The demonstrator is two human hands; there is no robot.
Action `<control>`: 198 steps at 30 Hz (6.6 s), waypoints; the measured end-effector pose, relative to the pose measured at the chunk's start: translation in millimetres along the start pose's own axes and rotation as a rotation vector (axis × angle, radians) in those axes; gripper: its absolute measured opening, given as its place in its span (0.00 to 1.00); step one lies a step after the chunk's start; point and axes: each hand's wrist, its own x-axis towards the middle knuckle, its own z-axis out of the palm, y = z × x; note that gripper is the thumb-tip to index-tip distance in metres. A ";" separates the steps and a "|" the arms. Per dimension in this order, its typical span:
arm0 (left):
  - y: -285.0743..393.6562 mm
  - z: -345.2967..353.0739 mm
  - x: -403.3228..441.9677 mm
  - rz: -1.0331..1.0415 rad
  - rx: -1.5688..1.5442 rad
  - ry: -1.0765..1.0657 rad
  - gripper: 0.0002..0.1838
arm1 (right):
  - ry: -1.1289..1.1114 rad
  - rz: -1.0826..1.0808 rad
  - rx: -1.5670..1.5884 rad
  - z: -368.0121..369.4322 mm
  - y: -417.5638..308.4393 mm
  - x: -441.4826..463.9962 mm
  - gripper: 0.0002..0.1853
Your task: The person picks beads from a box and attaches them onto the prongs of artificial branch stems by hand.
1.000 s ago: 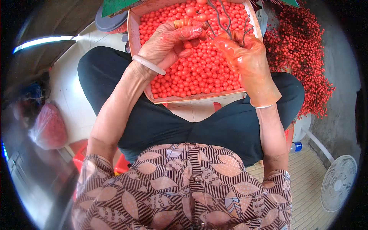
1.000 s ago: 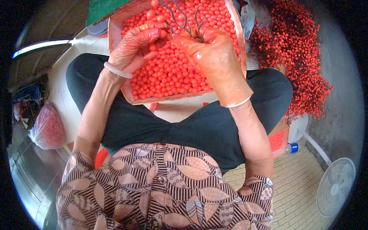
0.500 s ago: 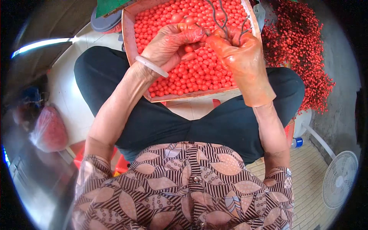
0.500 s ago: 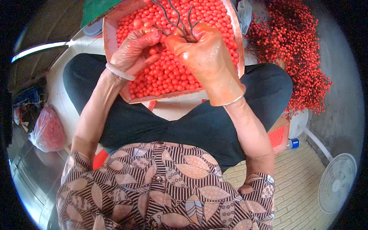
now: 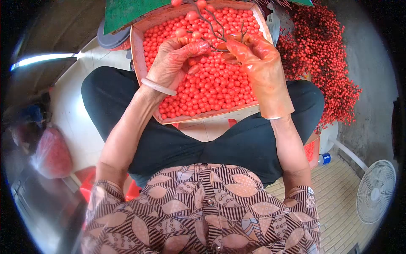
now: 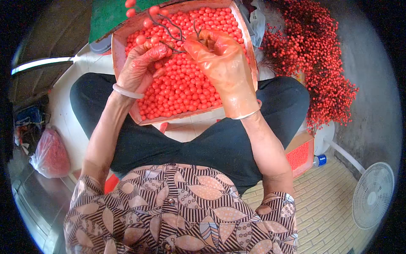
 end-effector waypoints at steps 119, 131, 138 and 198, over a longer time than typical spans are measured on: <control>6.4 -20.7 -10.1 0.257 0.074 -0.021 0.18 | -0.021 0.051 -0.126 36.4 2.3 -15.9 0.06; -8.4 -30.6 -19.9 0.215 -0.224 -0.204 0.25 | -0.028 -0.051 -0.172 33.9 -5.3 -19.1 0.06; 0.0 -19.4 -11.1 0.054 -0.163 -0.056 0.10 | -0.070 -0.092 -0.313 33.2 -13.7 -22.5 0.05; 9.1 -17.2 -18.5 -0.023 0.177 -0.073 0.15 | 0.252 -0.314 -0.294 15.2 9.8 -0.5 0.06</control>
